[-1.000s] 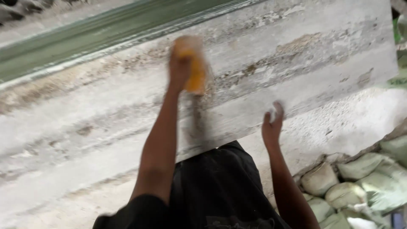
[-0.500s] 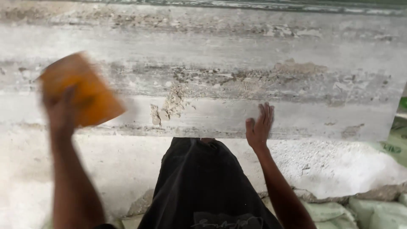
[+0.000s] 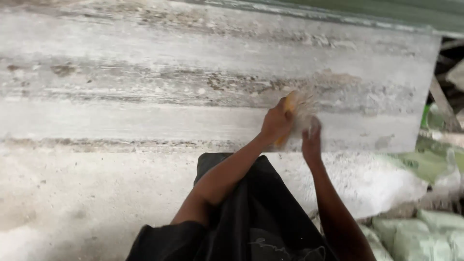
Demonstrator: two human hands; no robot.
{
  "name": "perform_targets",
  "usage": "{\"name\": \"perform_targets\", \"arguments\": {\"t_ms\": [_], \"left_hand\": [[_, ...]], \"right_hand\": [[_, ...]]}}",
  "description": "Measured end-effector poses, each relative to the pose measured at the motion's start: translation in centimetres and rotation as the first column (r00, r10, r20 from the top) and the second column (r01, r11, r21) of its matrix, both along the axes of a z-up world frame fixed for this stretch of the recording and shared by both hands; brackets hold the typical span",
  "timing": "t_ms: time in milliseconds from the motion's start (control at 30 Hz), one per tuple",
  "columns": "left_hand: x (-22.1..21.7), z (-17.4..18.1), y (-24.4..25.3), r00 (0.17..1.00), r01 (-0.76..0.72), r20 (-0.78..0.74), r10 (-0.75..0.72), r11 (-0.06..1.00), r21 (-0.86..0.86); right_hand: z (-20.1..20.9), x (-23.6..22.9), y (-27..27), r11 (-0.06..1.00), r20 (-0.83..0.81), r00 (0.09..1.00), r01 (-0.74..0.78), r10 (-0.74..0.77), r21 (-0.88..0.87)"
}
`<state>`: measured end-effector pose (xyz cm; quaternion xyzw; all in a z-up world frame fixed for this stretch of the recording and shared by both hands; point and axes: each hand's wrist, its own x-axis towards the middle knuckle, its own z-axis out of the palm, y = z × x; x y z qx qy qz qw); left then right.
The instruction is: The recorder prepares decorative moldings by scraping the workbench and applying a liquid coating with a brush.
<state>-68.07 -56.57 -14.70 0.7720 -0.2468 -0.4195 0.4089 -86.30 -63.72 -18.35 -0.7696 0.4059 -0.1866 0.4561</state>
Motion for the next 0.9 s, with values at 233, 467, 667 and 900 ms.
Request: {"name": "perform_targets", "arguments": {"t_ms": [233,467,667,900], "left_hand": [[8.7,10.3,10.6,0.984,0.172,0.109,-0.143,0.923,-0.343],[14.1,10.5,20.8,0.135,0.776,0.928,-0.348,0.619,0.119],[6.3,-0.4,15.6,-0.004,0.982,0.904,-0.428,0.171,0.085],[-13.6,-8.5,-8.9,0.015,0.996,0.961,-0.278,0.089,0.010]], "right_hand": [[0.6,-13.6,3.8,0.883,0.025,0.883,0.469,-0.469,-0.016],[-1.0,-18.6,12.2,0.568,-0.023,0.575,0.812,-0.818,0.131],[1.7,-14.4,8.6,0.438,-0.025,0.495,0.790,-0.869,0.428],[-2.2,-19.9,1.4,0.754,0.011,0.767,0.628,-0.642,0.192]]}}
